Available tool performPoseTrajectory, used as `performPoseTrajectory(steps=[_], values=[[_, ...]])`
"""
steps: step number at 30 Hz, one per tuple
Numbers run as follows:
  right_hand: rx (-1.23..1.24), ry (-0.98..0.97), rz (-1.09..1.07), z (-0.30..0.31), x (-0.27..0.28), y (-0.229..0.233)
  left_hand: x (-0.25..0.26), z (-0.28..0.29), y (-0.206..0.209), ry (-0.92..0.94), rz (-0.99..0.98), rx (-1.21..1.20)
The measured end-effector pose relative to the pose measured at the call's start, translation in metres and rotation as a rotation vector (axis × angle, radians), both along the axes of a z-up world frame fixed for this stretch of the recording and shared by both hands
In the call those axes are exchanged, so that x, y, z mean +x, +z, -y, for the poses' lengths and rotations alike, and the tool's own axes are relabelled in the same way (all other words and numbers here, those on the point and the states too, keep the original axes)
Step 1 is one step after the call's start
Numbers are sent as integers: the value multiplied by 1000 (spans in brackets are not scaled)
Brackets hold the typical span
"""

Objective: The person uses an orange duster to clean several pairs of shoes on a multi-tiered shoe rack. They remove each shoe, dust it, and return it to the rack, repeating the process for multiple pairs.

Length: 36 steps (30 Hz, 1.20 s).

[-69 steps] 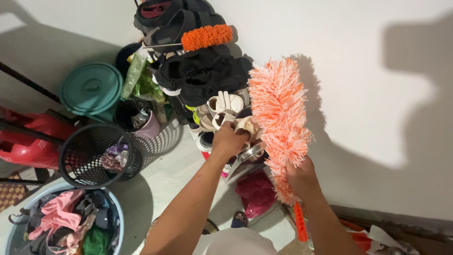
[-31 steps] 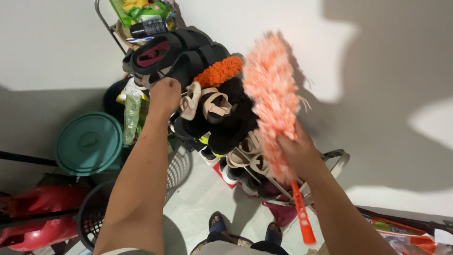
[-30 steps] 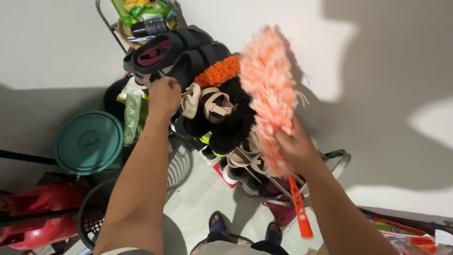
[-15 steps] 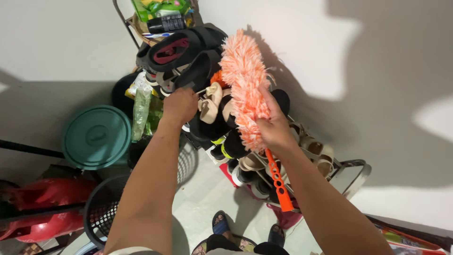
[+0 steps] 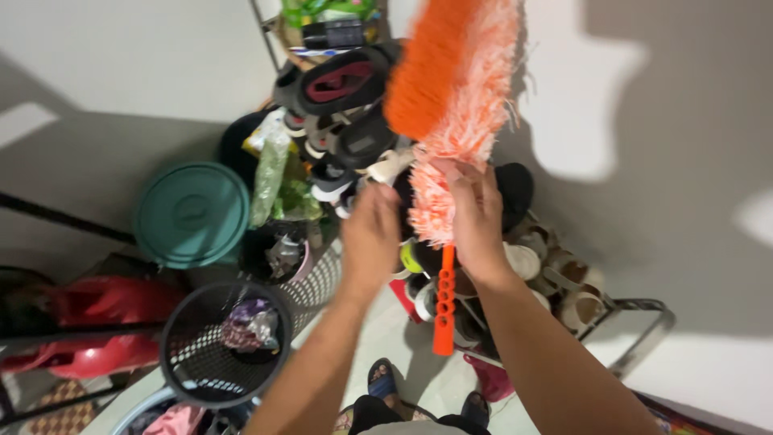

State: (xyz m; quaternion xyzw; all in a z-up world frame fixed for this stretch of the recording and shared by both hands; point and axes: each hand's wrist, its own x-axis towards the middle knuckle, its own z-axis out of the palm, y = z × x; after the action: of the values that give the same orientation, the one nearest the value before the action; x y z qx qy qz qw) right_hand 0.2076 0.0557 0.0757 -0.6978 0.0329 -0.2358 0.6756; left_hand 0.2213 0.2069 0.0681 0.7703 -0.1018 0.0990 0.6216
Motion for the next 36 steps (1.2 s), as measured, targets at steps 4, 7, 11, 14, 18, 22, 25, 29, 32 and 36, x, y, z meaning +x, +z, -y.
performPoseTrajectory(steps=[4,7,11,14,18,22,25,29,32,36], values=[[52,94,-27,-50,7,-4,-37,-19,3,18,75,49],[324,210,-114,-82,0,-14,-52,-41,-6,78,159,11],[428,298,-168,-109,-5,-24,-75,-58,-17,13,-212,-550],[311,361,-253,-120,-5,-39,-103,-70,-35,-62,-685,-682],[405,503,-312,-131,6,-65,-130,-85,-72,-15,-835,-754],[371,450,-317,-145,33,-74,-134,-112,-111,133,-769,-617],[341,336,-342,-156,65,-80,-121,-153,-150,317,-708,-379],[301,308,-567,-195,88,-114,-75,-233,-221,463,-614,198],[271,356,-671,-234,86,-162,-24,-290,-285,443,-335,300],[37,370,-682,-271,80,-236,38,-351,-369,417,-397,460]])
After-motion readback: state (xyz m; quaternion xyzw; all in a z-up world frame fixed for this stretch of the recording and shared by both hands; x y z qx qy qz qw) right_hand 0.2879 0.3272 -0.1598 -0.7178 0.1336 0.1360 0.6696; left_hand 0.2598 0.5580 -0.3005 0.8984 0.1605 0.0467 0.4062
